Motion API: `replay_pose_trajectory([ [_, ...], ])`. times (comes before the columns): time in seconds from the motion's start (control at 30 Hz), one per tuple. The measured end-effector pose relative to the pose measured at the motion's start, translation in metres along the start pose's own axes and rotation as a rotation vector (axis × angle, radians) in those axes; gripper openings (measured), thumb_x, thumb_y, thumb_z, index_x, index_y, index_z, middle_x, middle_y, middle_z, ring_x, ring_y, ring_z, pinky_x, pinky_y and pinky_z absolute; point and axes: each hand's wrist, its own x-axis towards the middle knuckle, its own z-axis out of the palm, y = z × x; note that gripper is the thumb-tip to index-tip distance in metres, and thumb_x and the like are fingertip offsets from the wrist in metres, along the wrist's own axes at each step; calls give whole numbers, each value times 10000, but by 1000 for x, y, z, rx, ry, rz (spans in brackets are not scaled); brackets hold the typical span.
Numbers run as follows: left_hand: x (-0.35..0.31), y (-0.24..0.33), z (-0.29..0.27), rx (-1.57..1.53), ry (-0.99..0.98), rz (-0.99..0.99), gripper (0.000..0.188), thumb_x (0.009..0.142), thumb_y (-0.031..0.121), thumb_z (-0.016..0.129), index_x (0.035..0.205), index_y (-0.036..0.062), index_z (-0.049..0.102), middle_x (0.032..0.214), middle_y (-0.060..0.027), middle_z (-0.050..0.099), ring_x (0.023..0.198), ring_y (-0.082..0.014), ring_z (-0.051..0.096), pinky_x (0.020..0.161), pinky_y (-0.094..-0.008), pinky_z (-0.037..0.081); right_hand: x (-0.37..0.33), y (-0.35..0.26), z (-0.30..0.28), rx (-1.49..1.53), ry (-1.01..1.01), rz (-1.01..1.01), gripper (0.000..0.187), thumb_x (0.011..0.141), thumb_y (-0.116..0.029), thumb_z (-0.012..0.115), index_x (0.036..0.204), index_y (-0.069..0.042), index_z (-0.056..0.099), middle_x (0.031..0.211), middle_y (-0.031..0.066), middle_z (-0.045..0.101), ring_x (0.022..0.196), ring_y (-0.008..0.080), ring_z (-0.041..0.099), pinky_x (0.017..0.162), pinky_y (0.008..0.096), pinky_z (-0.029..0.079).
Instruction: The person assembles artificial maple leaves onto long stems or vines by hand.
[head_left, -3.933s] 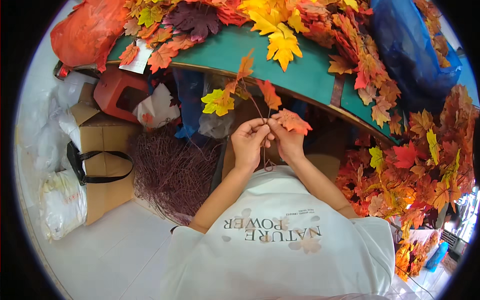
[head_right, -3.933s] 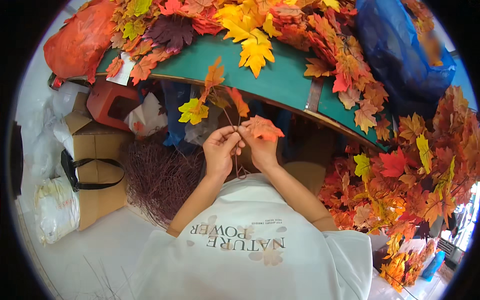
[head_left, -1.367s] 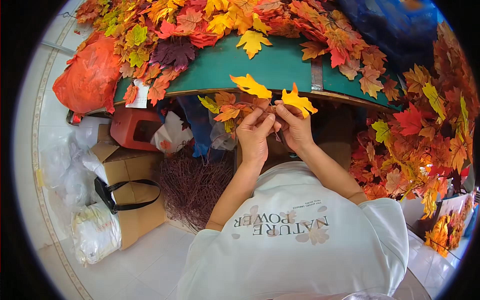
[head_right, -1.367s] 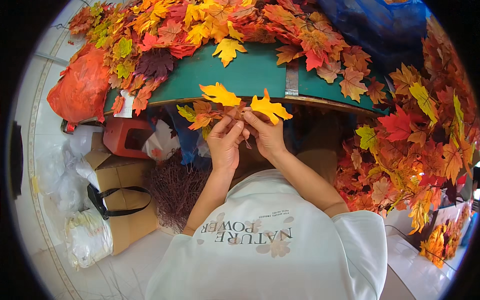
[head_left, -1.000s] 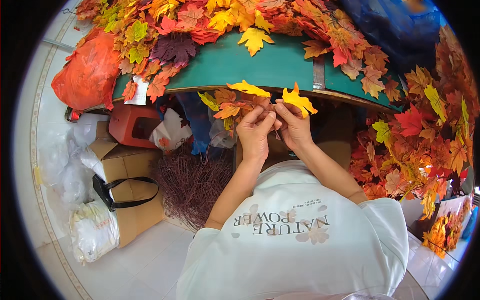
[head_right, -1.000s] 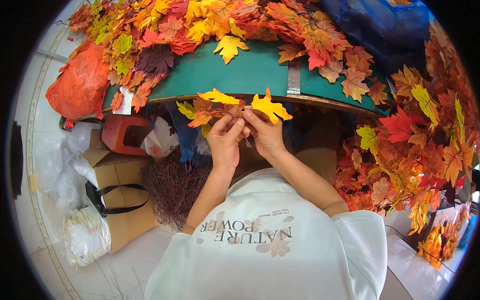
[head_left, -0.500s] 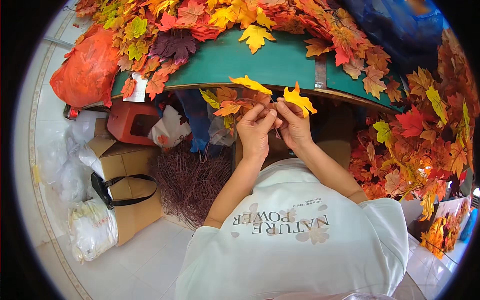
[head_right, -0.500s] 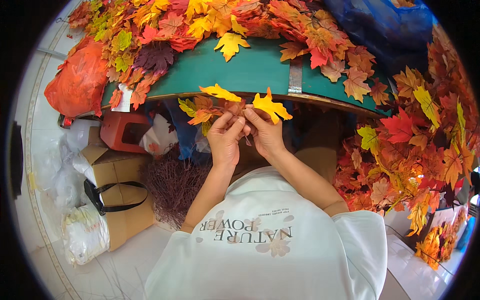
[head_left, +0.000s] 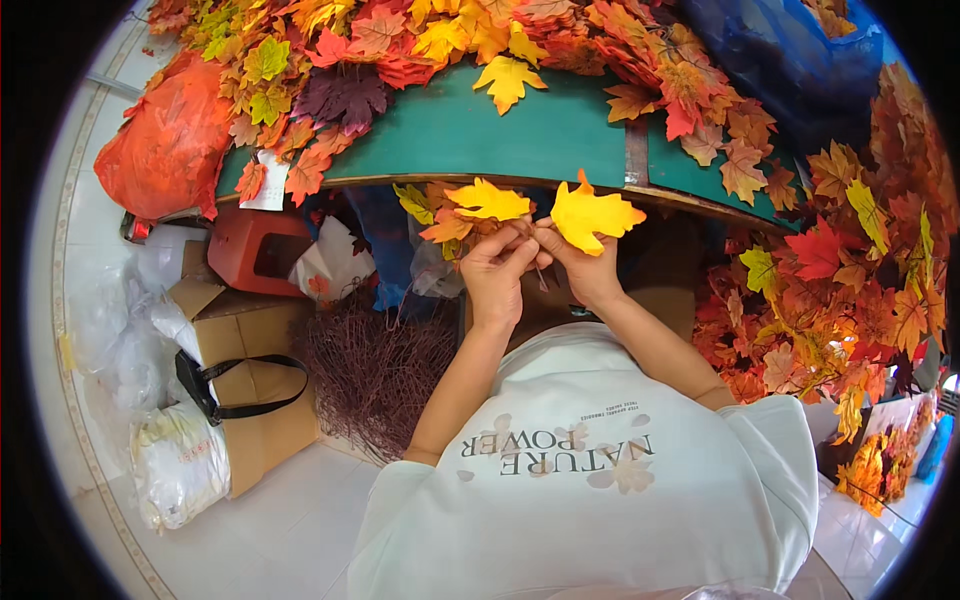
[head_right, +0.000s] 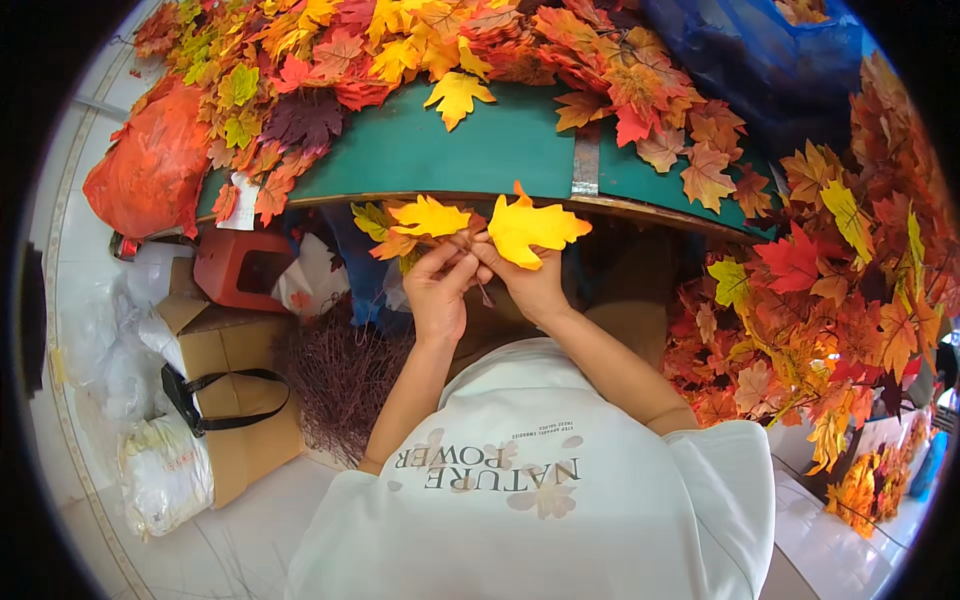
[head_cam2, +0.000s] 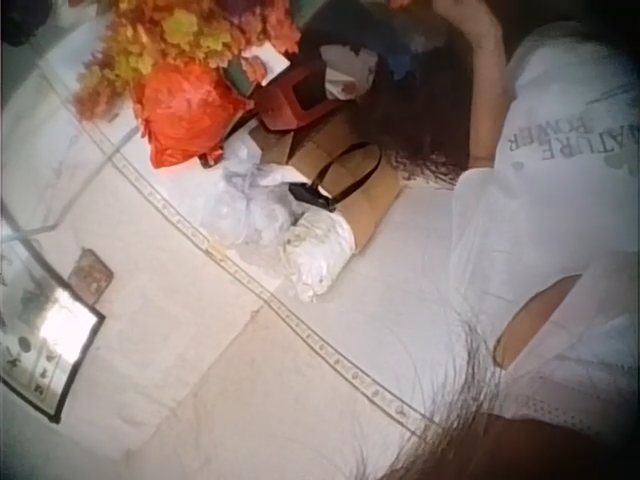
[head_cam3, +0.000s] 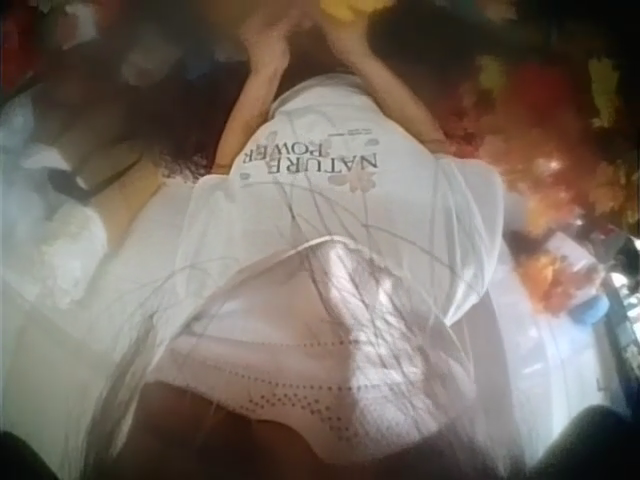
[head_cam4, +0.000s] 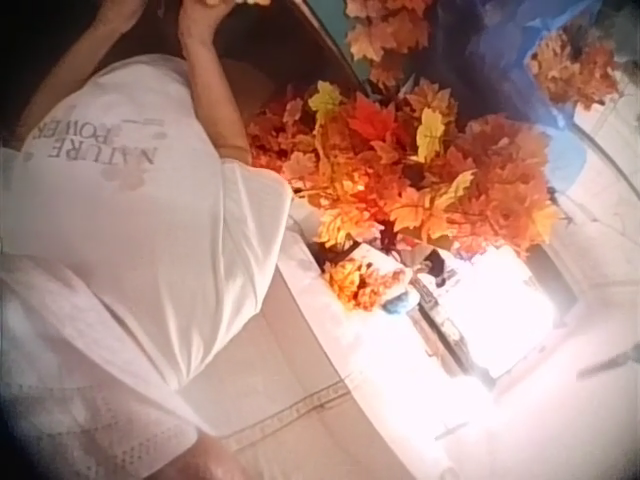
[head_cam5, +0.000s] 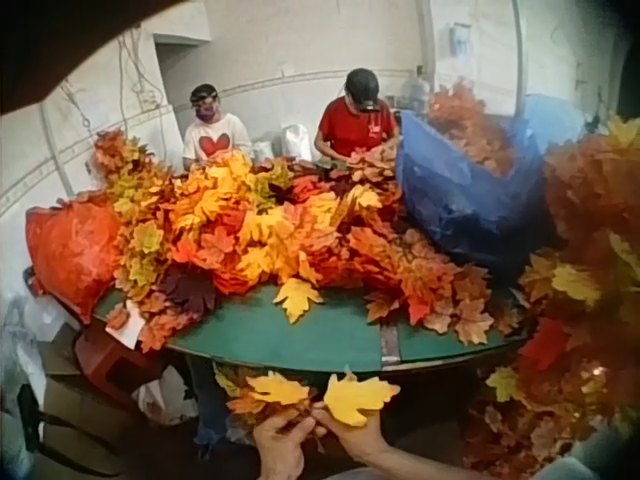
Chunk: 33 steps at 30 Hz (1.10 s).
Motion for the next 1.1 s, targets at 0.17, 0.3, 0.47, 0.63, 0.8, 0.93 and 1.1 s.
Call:
replay_pose_trajectory([
  [0.17,1,-4,2,-49,31,31,147,786,-92,608,931,-71,615,848,-114,641,630,-169,621,583,-252,518,1,9,4,95,66,-114,163,795,40,656,949,5,615,878,71,647,723,125,622,652,252,529],
  [0.3,3,-8,-1,39,44,60,111,795,-86,598,904,-68,612,861,-122,643,608,-158,613,556,-233,507,-1,24,-4,-146,51,-184,194,779,-7,694,958,-28,623,925,20,649,855,115,608,761,256,499],
  [0.47,8,-18,-16,-143,126,-165,175,870,50,594,1002,-63,590,936,-89,631,755,-120,607,678,-222,512,11,3,-11,-825,-200,-488,218,795,-122,661,986,-23,626,929,115,651,839,238,634,730,310,502],
  [0.63,3,-16,-49,-107,-62,-191,279,872,7,562,1138,-77,544,1089,-89,587,929,-127,587,856,-228,478,19,-98,-43,-1519,151,-824,143,784,-87,628,926,-76,626,840,89,614,770,280,596,661,372,488],
  [0.8,2,-14,-45,355,-32,-100,275,878,10,550,1144,-57,565,1035,-89,608,872,-127,605,802,-232,488,53,-155,-124,-1976,620,-674,273,746,-21,555,1015,-61,575,936,99,519,902,269,550,787,367,480],
  [0.93,8,-10,-44,493,-32,-16,239,885,13,541,1108,-52,598,962,-66,614,783,-116,601,743,-225,486,61,-157,-152,-1943,455,-652,219,715,-8,573,918,-62,633,907,95,546,876,286,586,679,371,507],
  [1.1,9,-5,-57,454,-181,-90,231,856,4,571,1078,2,637,1085,-57,507,908,-123,540,782,-231,468,56,-185,-147,-1843,393,-753,262,635,0,640,886,-77,641,881,49,559,814,260,602,672,357,501],
])
